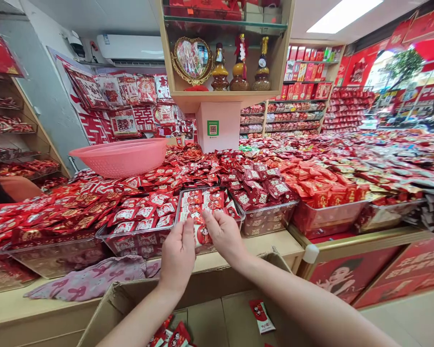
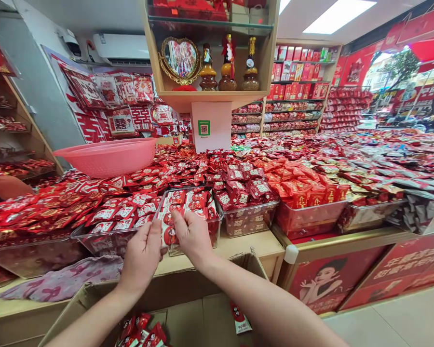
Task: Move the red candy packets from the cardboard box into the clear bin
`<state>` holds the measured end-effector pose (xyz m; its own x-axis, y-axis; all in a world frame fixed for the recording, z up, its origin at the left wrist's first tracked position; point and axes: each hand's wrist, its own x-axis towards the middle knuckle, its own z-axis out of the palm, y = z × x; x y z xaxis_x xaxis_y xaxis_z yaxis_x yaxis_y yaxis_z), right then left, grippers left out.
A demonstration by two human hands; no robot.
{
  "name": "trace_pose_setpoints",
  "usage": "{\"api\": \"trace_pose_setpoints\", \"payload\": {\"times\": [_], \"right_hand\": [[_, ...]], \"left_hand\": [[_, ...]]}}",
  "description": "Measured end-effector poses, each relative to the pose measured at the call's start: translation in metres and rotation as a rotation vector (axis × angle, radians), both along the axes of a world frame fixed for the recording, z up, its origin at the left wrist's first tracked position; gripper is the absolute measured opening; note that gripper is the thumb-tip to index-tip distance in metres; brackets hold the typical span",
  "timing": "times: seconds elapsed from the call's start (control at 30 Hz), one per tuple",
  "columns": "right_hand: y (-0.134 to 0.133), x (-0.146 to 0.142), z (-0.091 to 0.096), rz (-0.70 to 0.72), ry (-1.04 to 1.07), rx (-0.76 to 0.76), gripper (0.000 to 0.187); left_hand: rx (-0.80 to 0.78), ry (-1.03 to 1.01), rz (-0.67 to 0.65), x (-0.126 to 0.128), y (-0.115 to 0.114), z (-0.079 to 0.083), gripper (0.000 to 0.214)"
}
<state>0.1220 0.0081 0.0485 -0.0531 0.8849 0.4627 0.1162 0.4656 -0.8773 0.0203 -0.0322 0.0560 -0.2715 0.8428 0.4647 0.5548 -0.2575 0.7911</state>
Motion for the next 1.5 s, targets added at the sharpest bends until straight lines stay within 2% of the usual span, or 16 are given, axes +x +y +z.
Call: {"api": "trace_pose_setpoints", "payload": {"times": [0.13, 0.2, 0.23, 0.27, 0.33, 0.43, 0.5, 0.6, 0.7, 0.93, 1.13, 1.33, 1.43, 1.5], "right_hand": [[-0.01, 0.0, -0.015, 0.254, 0.049, -0.152, 0.034], [-0.007, 0.006, -0.011, 0.37, 0.007, -0.182, 0.031], [-0.003, 0.009, -0.005, 0.378, -0.038, -0.157, 0.03], [0.005, 0.013, 0.002, 0.345, -0.092, -0.105, 0.029], [0.028, 0.02, 0.02, 0.186, -0.228, 0.004, 0.026], [0.07, 0.021, 0.042, -0.02, -0.482, 0.014, 0.02], [0.091, 0.014, 0.048, -0.038, -0.601, -0.027, 0.016], [0.107, -0.002, 0.045, 0.01, -0.689, -0.059, 0.015], [0.108, -0.014, 0.039, 0.041, -0.78, -0.067, 0.023], [0.109, -0.014, 0.04, 0.074, -0.97, -0.048, 0.02], [0.103, -0.005, 0.038, 0.007, -1.009, 0.091, 0.026], [0.101, 0.0, 0.032, 0.065, -1.015, 0.194, 0.02], [0.089, 0.003, 0.039, 0.019, -0.986, 0.225, 0.02], [0.067, 0.005, 0.047, 0.031, -0.932, 0.254, 0.021]], "left_hand": [[-0.128, -0.196, -0.022, -0.016, -0.013, -0.013, 0.033], [-0.151, -0.265, -0.017, -0.025, -0.017, -0.012, 0.034], [-0.152, -0.297, -0.016, -0.031, -0.018, -0.012, 0.034], [-0.144, -0.32, -0.018, -0.037, -0.018, -0.012, 0.035], [-0.099, -0.334, -0.022, -0.052, -0.016, -0.015, 0.035], [-0.066, -0.327, 0.007, -0.072, -0.01, -0.027, 0.034], [-0.101, -0.303, 0.011, -0.081, -0.008, -0.035, 0.034], [-0.143, -0.263, 0.011, -0.087, -0.006, -0.045, 0.035], [-0.151, -0.236, 0.006, -0.088, -0.005, -0.05, 0.036], [-0.19, -0.176, -0.01, -0.089, -0.001, -0.057, 0.035], [-0.178, -0.153, -0.017, -0.088, -0.001, -0.056, 0.034], [-0.171, -0.113, -0.018, -0.088, -0.002, -0.057, 0.033], [-0.164, -0.119, -0.016, -0.088, -0.003, -0.059, 0.032], [-0.162, -0.122, -0.016, -0.088, -0.004, -0.06, 0.03]]}}
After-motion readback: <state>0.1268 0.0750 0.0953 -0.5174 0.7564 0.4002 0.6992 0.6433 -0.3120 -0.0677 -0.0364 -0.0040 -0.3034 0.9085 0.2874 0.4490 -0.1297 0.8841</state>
